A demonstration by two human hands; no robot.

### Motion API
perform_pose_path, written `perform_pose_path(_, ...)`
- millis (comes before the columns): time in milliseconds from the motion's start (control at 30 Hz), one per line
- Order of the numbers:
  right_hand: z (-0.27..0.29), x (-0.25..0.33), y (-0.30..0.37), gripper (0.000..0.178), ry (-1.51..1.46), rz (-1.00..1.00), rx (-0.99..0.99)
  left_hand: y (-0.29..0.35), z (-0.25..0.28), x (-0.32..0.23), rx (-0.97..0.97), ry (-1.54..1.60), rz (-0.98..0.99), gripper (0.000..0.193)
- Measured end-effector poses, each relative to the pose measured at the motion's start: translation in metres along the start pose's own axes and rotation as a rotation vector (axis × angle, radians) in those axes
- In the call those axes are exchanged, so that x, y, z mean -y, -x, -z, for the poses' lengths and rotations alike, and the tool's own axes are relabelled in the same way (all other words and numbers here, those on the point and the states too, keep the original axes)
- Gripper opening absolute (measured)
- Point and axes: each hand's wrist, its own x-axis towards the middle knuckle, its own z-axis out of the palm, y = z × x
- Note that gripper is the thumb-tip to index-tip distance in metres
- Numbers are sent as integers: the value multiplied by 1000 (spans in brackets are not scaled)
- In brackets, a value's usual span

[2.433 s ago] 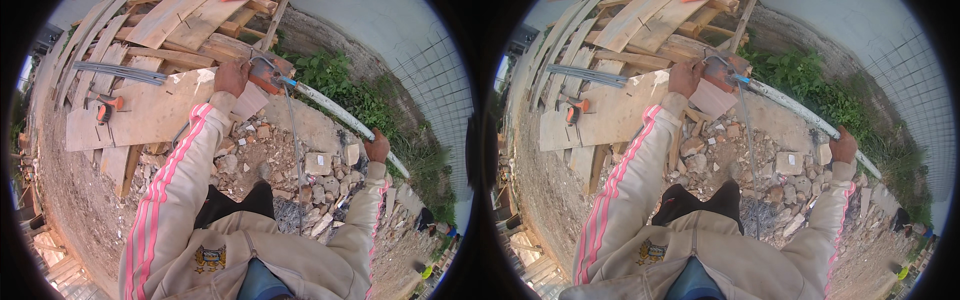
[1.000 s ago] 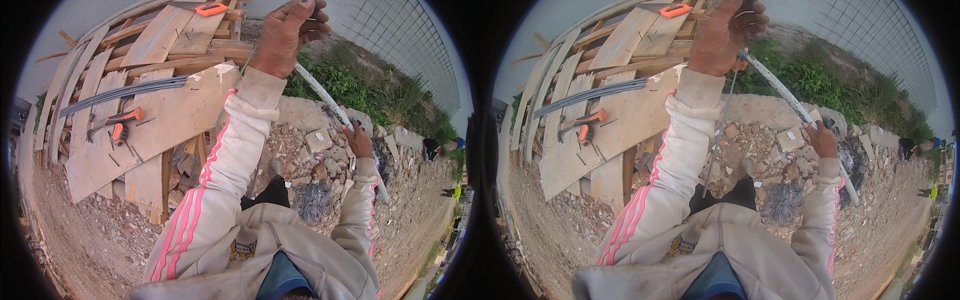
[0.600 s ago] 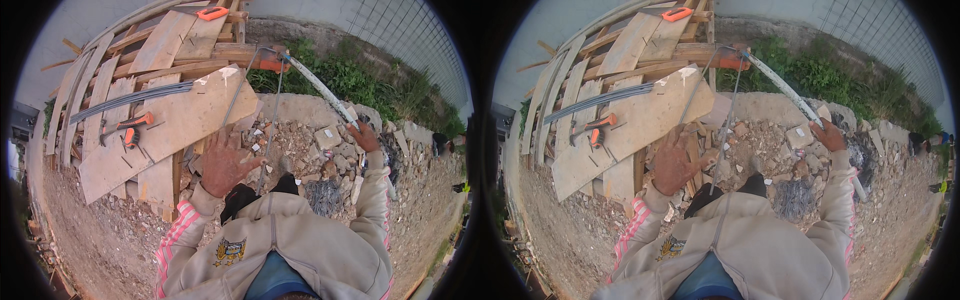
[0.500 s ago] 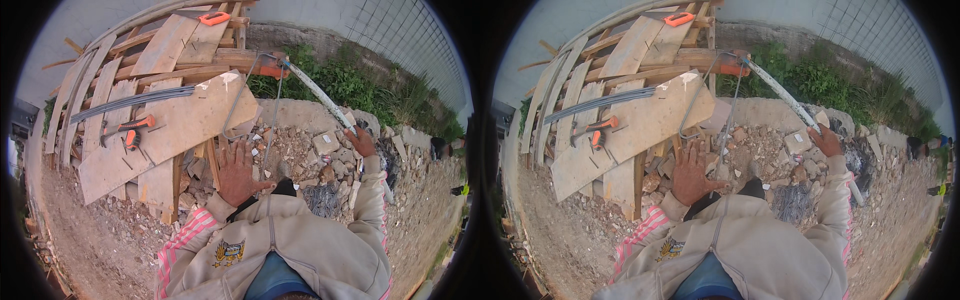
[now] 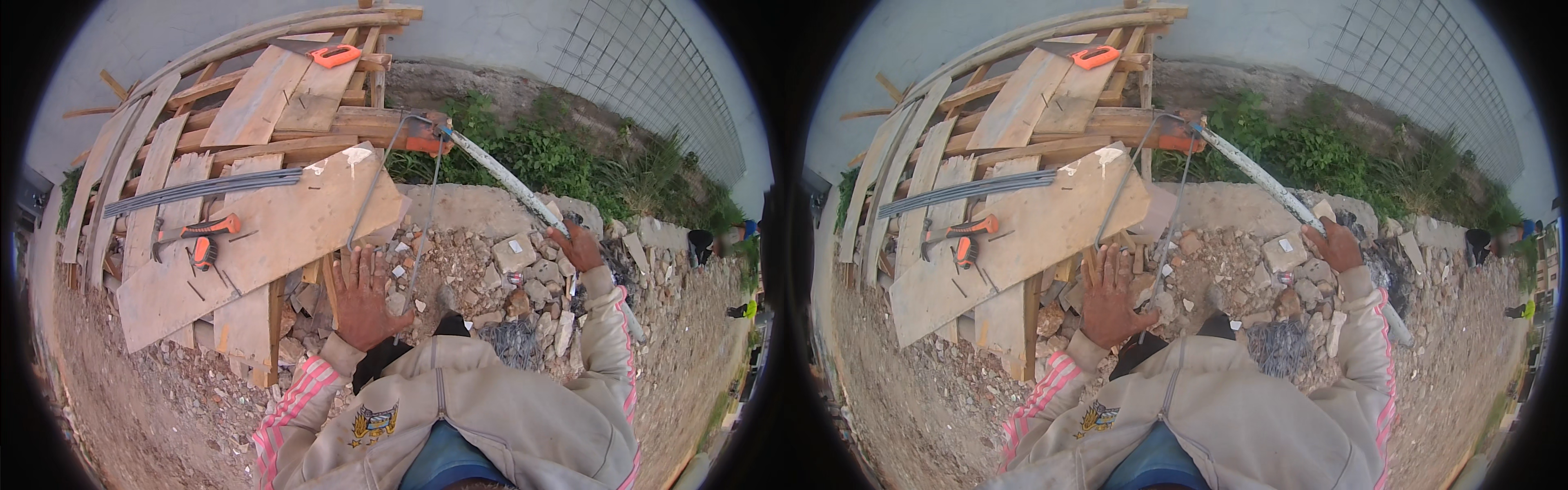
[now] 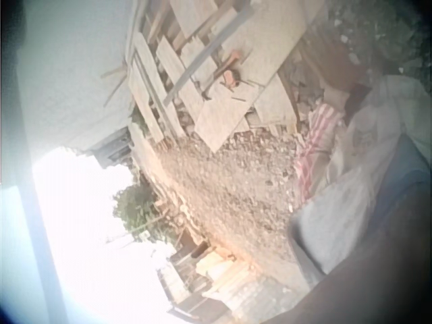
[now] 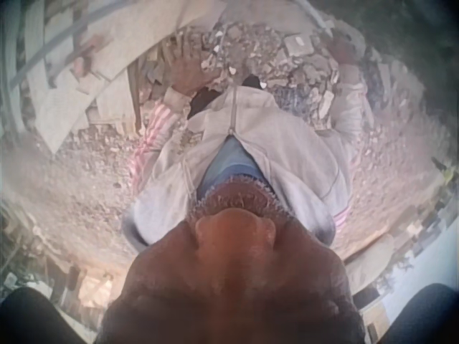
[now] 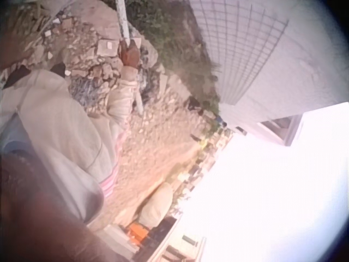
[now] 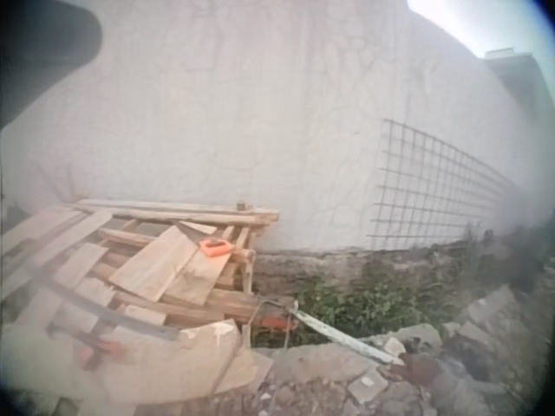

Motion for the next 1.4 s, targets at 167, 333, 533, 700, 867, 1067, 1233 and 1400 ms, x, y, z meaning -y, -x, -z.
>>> perform_pose_path(167,12,9,0,68,-85,-20,83,-3,2,8,-31,0,-53,113)
perform_pose_path(333,6,22,10,67,44,-41,11,-10,9,22,-32,39,-128,117)
perform_pose_path(533,-8,22,14,66,76,-41,-60,-17,7,24,53,34,-70,119)
perform_pose_path(700,-19,24,21,66,108,-60,-111,-10,-2,32,-28,6,-92,119)
perform_pose_path(867,-22,41,35,70,132,-93,-96,-9,-1,39,-49,24,-119,111)
perform_pose_path(1067,-34,59,46,76,142,-113,-109,-16,5,57,-83,9,-247,95)
perform_pose_path(1233,-28,70,51,77,142,-138,-112,-16,5,60,-79,26,-280,90)
perform_pose_path(1400,-39,77,59,77,158,-144,-150,-19,14,65,-34,9,-337,87)
